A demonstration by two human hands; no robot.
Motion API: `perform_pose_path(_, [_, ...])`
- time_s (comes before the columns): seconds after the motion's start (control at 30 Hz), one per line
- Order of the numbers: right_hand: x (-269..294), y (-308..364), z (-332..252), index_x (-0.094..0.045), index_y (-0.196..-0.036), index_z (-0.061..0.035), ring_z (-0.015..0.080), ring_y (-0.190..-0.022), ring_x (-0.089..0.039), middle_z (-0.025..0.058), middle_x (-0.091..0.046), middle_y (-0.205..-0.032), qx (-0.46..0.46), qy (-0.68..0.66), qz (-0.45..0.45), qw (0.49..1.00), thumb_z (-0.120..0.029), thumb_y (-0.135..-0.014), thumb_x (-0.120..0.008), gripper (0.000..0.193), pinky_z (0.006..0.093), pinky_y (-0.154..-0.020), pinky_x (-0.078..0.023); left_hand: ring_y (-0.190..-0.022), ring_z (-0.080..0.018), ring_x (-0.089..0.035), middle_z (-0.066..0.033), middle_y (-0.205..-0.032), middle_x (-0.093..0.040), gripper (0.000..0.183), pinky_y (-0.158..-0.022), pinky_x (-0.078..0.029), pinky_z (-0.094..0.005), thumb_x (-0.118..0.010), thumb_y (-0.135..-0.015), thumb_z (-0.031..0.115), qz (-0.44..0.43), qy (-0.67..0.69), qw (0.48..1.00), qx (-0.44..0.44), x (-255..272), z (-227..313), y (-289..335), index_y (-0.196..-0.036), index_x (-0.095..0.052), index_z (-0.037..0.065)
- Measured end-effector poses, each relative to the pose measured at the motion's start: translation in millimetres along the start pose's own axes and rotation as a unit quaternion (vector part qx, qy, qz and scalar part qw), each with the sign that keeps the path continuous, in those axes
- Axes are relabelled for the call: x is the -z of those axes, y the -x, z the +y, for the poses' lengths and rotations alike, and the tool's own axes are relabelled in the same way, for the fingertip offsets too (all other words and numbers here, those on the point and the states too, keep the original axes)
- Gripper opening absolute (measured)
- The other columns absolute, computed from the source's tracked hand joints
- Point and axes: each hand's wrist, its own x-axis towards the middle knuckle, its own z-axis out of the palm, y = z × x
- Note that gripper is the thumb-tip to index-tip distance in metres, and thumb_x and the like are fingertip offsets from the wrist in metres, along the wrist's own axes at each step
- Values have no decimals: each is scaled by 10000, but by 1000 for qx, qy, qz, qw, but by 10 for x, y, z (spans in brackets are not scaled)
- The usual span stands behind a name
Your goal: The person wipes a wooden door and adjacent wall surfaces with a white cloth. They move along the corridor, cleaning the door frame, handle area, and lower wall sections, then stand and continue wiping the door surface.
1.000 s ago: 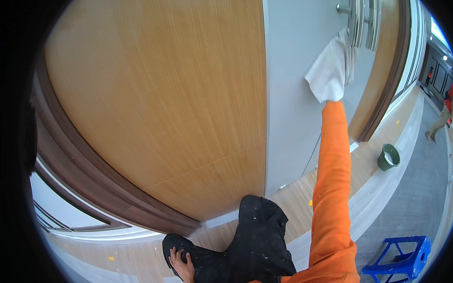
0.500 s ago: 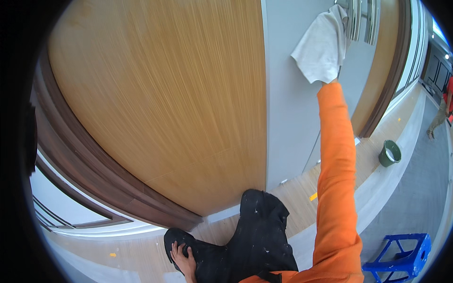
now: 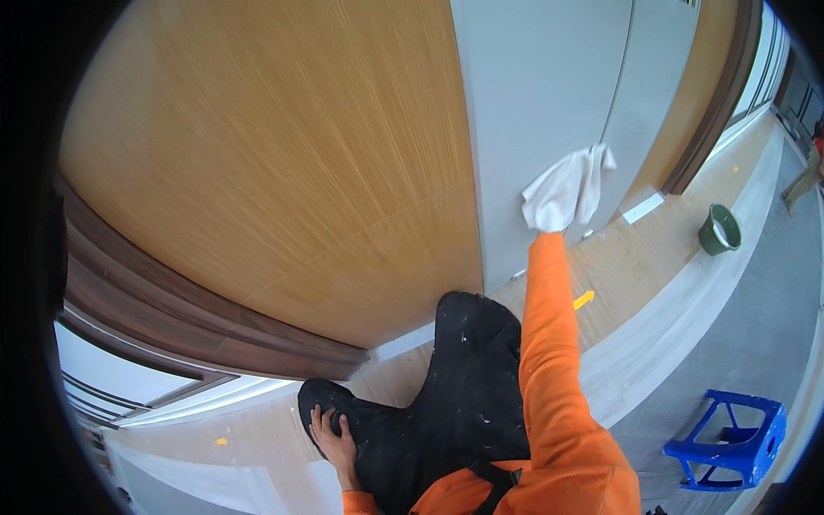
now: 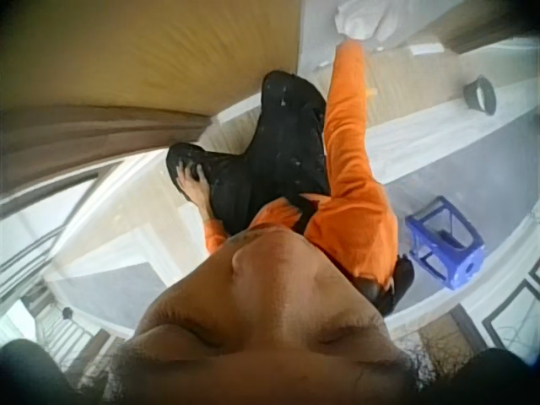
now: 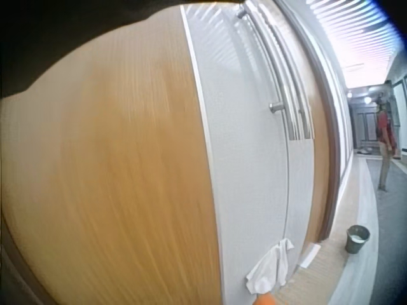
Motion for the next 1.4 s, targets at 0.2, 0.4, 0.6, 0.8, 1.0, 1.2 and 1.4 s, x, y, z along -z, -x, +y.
perform_pose_path(0.2, [57,1518,631,-558,-1053,-78,163,-883,-569,85,-622,-1086,-158,-5,31,987,-149,-1120,-464,136,329,-788,-498,-1555,-385,-393,-176,-1610,-513,347,-1299,-247,-552,-697,-999,266,-13,-11,1000,-3,-46,29,-44,-1285,-694,69])
perform_pose_path(0.4, [-345,2449,-255,-564,-1037,-76,166,-860,-575,91,-636,-1082,-96,-4,-81,992,-144,-1117,-468,142,335,-765,-502,-1542,-401,-407,-189,-1590,-530,328,-1286,-266,-555,-712,-990,246,-17,-29,999,-4,14,41,-62,-1266,-696,68])
perform_pose_path(0.6, [-740,1717,-922,-569,-1020,-74,169,-838,-581,97,-651,-1078,75,3,-156,985,-138,-1113,-471,150,340,-742,-506,-1527,-410,-426,-201,-1591,-526,326,-1277,-274,-564,-699,-1000,261,-9,-28,1000,-8,-68,40,-38,-1259,-694,63])
perform_pose_path(0.8, [-430,1339,-336,-575,-1003,-73,172,-816,-587,103,-666,-1074,4,3,-59,998,-133,-1110,-475,159,346,-719,-510,-1533,-392,-425,-188,-1600,-522,340,-1280,-272,-566,-691,-1005,281,-17,-31,999,9,-38,174,-62,-1266,-694,62])
perform_pose_path(1.0, [-69,1724,506,-581,-986,-71,175,-793,-593,109,-681,-1070,-150,-31,35,988,-127,-1107,-478,168,352,-696,-514,-1538,-384,-422,-183,-1607,-518,349,-1284,-267,-563,-683,-1008,298,-16,-42,999,1,-61,91,-82,-1272,-695,69])
perform_pose_path(1.2, [-149,2135,494,-568,-1039,-71,179,-846,-587,110,-675,-1115,-199,-41,49,978,-155,-1102,-496,127,354,-733,-505,-1533,-394,-424,-194,-1588,-535,349,-1278,-274,-561,-694,-998,293,-8,-31,999,-7,-111,37,-65,-1262,-696,64])
perform_pose_path(1.4, [-414,2406,-343,-520,-1232,-75,187,-1049,-554,100,-626,-1258,-25,22,-132,991,-250,-1093,-542,224,347,-890,-472,-1519,-405,-437,-200,-1578,-542,326,-1271,-288,-558,-709,-984,245,-9,-34,999,-9,-67,3,-71,-1249,-700,56])
